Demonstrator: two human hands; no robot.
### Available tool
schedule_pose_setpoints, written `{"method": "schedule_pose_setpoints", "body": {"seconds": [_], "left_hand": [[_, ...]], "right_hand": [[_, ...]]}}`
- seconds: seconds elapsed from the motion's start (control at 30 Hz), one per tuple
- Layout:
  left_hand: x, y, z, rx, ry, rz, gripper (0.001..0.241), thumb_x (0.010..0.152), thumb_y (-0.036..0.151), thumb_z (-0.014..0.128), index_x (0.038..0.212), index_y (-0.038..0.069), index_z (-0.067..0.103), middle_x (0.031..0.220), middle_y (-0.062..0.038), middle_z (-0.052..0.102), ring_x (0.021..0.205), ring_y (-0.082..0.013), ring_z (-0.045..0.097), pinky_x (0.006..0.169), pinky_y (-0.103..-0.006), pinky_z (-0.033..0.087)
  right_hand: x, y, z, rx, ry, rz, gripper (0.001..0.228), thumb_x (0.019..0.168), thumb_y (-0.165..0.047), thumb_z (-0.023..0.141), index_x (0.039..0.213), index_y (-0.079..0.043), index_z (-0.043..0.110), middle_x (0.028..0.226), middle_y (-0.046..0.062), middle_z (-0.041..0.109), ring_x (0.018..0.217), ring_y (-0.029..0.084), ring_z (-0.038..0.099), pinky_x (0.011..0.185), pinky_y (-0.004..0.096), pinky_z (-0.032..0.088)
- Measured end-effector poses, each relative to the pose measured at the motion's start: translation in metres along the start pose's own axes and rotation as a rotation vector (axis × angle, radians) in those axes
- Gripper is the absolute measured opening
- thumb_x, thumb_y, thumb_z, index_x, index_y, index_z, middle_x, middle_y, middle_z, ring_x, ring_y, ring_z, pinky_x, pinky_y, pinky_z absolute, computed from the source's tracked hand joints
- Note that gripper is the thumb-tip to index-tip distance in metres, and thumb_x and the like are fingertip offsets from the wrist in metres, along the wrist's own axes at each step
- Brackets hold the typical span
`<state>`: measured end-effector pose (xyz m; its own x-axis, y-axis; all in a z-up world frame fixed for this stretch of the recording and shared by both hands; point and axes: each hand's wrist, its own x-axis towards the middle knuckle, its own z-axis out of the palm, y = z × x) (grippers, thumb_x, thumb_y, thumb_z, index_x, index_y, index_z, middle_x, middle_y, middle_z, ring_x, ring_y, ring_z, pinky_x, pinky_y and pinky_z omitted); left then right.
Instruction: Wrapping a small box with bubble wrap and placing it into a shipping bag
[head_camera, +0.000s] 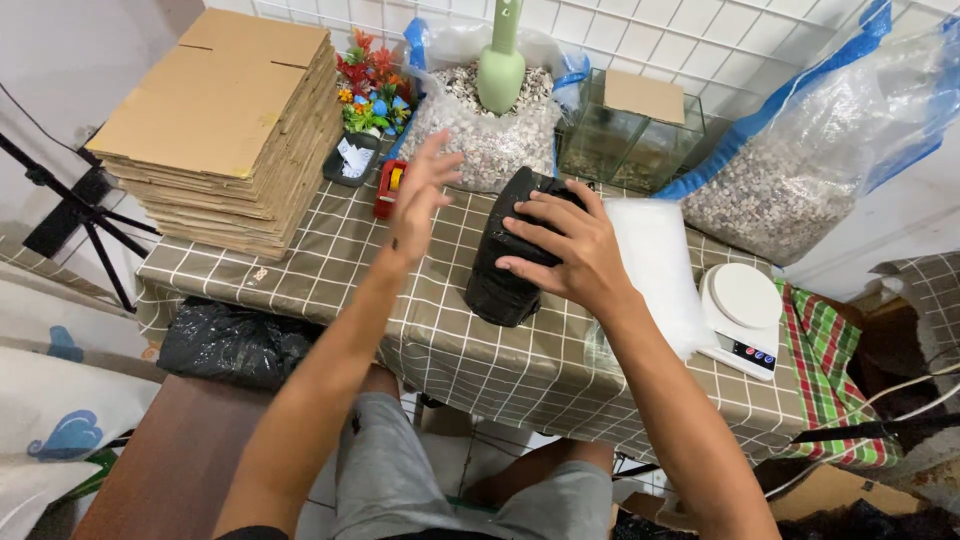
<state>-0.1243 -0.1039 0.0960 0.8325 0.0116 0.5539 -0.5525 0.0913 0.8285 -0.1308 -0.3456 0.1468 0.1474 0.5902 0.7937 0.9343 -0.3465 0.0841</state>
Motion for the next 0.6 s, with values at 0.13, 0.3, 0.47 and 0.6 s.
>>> {"method": "schedule_pose_setpoints", "body": {"seconds": [0.13, 0.3, 0.47, 0.6], "left_hand": [[0.013, -0.052, -0.059, 0.498, 0.475, -0.495, 0.044, 0.082, 0.028, 0.061, 0.125, 0.032, 0.066, 0.074, 0.006, 0.076, 0.076, -0.0143, 0.077, 0.062, -0.0268, 0.06], [0.019, -0.17, -0.138, 0.649, 0.393, -0.644, 0.031, 0.086, 0.035, 0.06, 0.108, 0.02, 0.075, 0.061, -0.001, 0.073, 0.045, -0.0158, 0.07, 0.042, -0.0273, 0.056], [0.024, -0.183, -0.141, 0.755, 0.413, -0.768, 0.03, 0.083, 0.037, 0.058, 0.098, 0.02, 0.078, 0.056, -0.001, 0.071, 0.039, -0.014, 0.066, 0.041, -0.0252, 0.052], [0.025, -0.155, -0.12, 0.709, 0.351, -0.842, 0.035, 0.086, 0.038, 0.057, 0.095, 0.01, 0.076, 0.059, -0.007, 0.072, 0.043, -0.0176, 0.069, 0.043, -0.03, 0.055]], "right_hand": [[0.002, -0.002, 0.0, -0.004, 0.012, 0.008, 0.031, 0.085, -0.04, 0.087, 0.107, -0.019, 0.081, 0.112, 0.006, 0.077, 0.108, 0.028, 0.073, 0.111, 0.05, 0.039], [-0.001, -0.003, 0.001, -0.01, 0.027, -0.003, 0.032, 0.084, -0.04, 0.088, 0.107, -0.019, 0.081, 0.112, 0.006, 0.077, 0.109, 0.028, 0.073, 0.113, 0.054, 0.035], [0.0, -0.003, 0.002, -0.024, 0.044, -0.017, 0.03, 0.085, -0.039, 0.088, 0.106, -0.019, 0.081, 0.111, 0.006, 0.078, 0.108, 0.027, 0.074, 0.118, 0.058, 0.027], [0.001, -0.004, 0.003, -0.021, 0.039, 0.001, 0.031, 0.083, -0.039, 0.089, 0.105, -0.019, 0.081, 0.11, 0.006, 0.078, 0.107, 0.027, 0.074, 0.118, 0.06, 0.027]]}}
